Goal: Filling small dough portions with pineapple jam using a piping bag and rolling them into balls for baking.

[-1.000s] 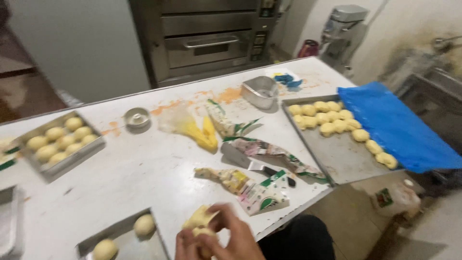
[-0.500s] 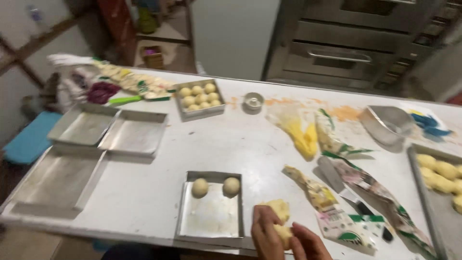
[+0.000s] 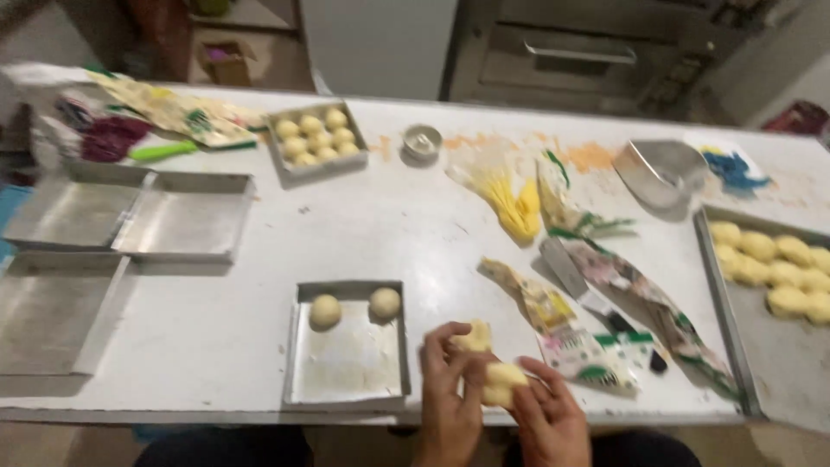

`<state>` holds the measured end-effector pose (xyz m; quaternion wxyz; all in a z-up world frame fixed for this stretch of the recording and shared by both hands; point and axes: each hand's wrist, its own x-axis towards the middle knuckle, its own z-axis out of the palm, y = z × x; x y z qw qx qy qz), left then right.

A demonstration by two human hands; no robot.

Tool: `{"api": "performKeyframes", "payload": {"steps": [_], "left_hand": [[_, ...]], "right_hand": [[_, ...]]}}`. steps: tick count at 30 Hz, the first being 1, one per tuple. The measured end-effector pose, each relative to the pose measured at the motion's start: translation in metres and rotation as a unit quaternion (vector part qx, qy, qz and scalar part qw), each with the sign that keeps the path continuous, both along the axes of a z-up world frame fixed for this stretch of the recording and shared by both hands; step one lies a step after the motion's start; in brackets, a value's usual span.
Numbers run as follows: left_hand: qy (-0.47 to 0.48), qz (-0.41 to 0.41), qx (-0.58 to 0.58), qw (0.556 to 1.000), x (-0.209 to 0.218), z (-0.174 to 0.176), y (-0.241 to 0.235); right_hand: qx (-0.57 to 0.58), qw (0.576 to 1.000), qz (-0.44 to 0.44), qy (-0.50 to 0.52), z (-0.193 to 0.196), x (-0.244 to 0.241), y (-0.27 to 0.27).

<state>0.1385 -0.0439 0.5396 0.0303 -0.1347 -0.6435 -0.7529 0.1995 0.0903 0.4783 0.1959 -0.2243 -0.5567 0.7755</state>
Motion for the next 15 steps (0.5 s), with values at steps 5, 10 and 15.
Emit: {"api": "performKeyframes", "payload": {"steps": [5,10,15], "left_hand": [[-0.282,0.155,0.147,0.935,0.002,-0.049,0.021],[-0.249,0.076,0.124,0.957,0.015,-0.025,0.0],[-0.388,0.139,0.096,0.906,0.01,-0.022,-0.002]], "right_hand": [[0.271,0.96,0.018,-0.071,0.051,0.007,-0.055],[0.273,0.962,-0.001,-0.02,0.03,0.011,-0.051],[0.081,0.99,0.107,-0.043,0.003,0.022,-0.034]]}}
